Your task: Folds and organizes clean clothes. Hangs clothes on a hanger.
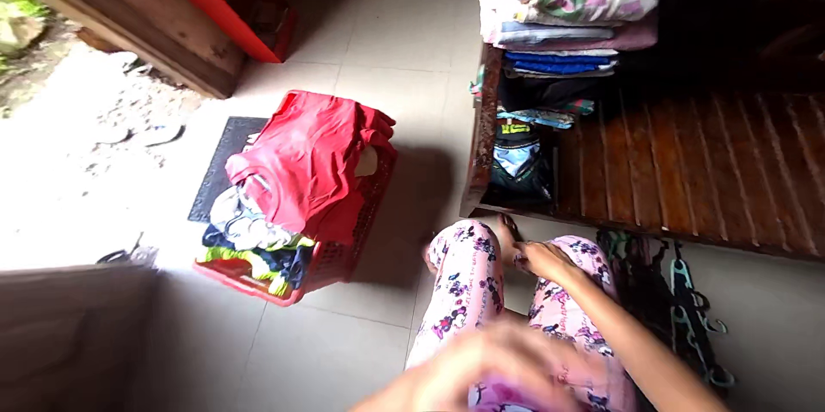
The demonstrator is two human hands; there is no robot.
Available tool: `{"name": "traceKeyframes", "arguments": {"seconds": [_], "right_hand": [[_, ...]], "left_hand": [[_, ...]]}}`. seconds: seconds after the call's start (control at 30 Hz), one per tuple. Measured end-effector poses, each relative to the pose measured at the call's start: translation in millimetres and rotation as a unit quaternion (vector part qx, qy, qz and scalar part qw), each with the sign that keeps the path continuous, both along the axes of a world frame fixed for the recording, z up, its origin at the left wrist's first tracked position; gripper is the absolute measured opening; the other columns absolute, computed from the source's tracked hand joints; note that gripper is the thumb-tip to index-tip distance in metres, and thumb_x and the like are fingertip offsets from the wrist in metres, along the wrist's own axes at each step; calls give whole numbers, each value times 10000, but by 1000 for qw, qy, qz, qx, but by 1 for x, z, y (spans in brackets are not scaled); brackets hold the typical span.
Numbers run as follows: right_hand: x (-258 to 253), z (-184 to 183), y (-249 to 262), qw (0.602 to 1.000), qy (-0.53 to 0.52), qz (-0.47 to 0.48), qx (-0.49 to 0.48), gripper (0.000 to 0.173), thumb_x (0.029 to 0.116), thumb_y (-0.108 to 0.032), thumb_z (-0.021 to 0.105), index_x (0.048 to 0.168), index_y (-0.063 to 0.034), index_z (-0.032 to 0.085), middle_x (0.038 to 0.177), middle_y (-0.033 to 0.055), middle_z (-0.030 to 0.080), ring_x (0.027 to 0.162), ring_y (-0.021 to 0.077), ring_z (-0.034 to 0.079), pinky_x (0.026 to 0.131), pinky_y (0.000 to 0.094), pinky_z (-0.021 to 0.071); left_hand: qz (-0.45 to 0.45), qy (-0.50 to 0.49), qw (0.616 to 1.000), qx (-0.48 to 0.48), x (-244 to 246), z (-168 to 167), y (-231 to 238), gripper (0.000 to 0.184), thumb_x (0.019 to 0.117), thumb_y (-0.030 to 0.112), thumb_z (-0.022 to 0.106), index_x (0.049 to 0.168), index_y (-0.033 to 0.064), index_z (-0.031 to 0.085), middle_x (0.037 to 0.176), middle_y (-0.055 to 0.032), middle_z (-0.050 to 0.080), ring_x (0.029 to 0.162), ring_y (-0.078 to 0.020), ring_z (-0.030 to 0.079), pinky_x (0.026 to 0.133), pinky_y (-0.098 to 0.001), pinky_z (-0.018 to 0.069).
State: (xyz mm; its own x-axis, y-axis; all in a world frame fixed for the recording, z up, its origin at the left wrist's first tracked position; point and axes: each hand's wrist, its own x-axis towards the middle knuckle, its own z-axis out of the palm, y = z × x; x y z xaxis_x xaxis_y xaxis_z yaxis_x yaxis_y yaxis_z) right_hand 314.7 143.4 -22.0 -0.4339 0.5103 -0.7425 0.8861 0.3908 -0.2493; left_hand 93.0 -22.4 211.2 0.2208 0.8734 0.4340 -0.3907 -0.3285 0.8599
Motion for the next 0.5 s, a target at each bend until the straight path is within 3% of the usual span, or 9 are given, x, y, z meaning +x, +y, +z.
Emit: {"name": "traceKeyframes", "arguments": {"seconds": [0.03, 0.07, 0.1, 0.17, 0.23, 0.3, 0.37, 0.5], "right_hand": [[0, 3, -2, 1000, 7, 3, 8, 422, 1011, -208, 581, 1417, -95, 589, 1348, 237, 627, 1248, 450, 593, 1050, 652, 429], [-1, 12, -5, 1000, 19, 10, 11, 414, 1020, -195, 569, 1415, -73, 585, 1354, 246, 620, 1266, 445, 581, 1076, 643, 407], [1, 18, -7, 999, 40, 16, 17, 412, 1029, -189, 559, 1418, -53, 580, 1356, 254, 617, 1288, 438, 568, 1110, 632, 376], [9, 28, -12, 994, 88, 21, 54, 405, 1025, -159, 561, 1409, -33, 590, 1372, 253, 611, 1328, 424, 540, 1171, 619, 292], [27, 33, -16, 985, 128, 4, 118, 387, 1008, -127, 595, 1383, -35, 620, 1379, 240, 611, 1346, 417, 528, 1186, 645, 259], [50, 37, -19, 968, 160, -19, 191, 352, 988, -109, 626, 1328, -27, 663, 1359, 237, 626, 1334, 422, 541, 1177, 650, 280], [76, 33, -21, 949, 206, -44, 235, 333, 988, -125, 594, 1277, 13, 685, 1353, 265, 620, 1337, 464, 525, 1154, 676, 293], [95, 19, -25, 915, 268, -80, 292, 363, 978, -159, 532, 1228, 44, 700, 1354, 291, 609, 1328, 516, 510, 1098, 688, 353]], "left_hand": [[68, 100, 992, -27, -14, -28, 12, 493, 1059, 532, 394, 1221, 121, 613, 1323, -18, 648, 1299, -119, 563, 1113, -334, 447], [136, 213, 965, -67, -33, -59, 24, 459, 1063, 381, 469, 1295, 13, 615, 1357, -99, 629, 1313, -168, 554, 1131, -360, 436], [194, 353, 907, -127, -56, -93, 33, 452, 1035, 315, 550, 1346, -9, 605, 1407, -146, 598, 1345, -221, 538, 1151, -397, 416], [257, 548, 743, -286, -112, -161, 36, 585, 962, 327, 680, 1426, -4, 549, 1497, -225, 506, 1409, -358, 470, 1175, -512, 368], [289, 609, 593, -441, -169, -211, 19, 761, 900, 319, 748, 1461, -97, 446, 1528, -360, 378, 1444, -504, 353, 1170, -620, 311], [331, 628, 475, -521, -215, -240, -3, 776, 877, 255, 733, 1445, -160, 406, 1515, -411, 341, 1447, -533, 315, 1167, -646, 262], [350, 619, 417, -566, -248, -262, -25, 653, 900, 190, 693, 1401, -153, 454, 1463, -381, 424, 1408, -500, 387, 1142, -641, 294], [269, 619, 428, -602, -277, -286, -47, 453, 1012, 135, 546, 1424, -48, 496, 1420, -278, 548, 1299, -449, 553, 1029, -604, 468]]}}
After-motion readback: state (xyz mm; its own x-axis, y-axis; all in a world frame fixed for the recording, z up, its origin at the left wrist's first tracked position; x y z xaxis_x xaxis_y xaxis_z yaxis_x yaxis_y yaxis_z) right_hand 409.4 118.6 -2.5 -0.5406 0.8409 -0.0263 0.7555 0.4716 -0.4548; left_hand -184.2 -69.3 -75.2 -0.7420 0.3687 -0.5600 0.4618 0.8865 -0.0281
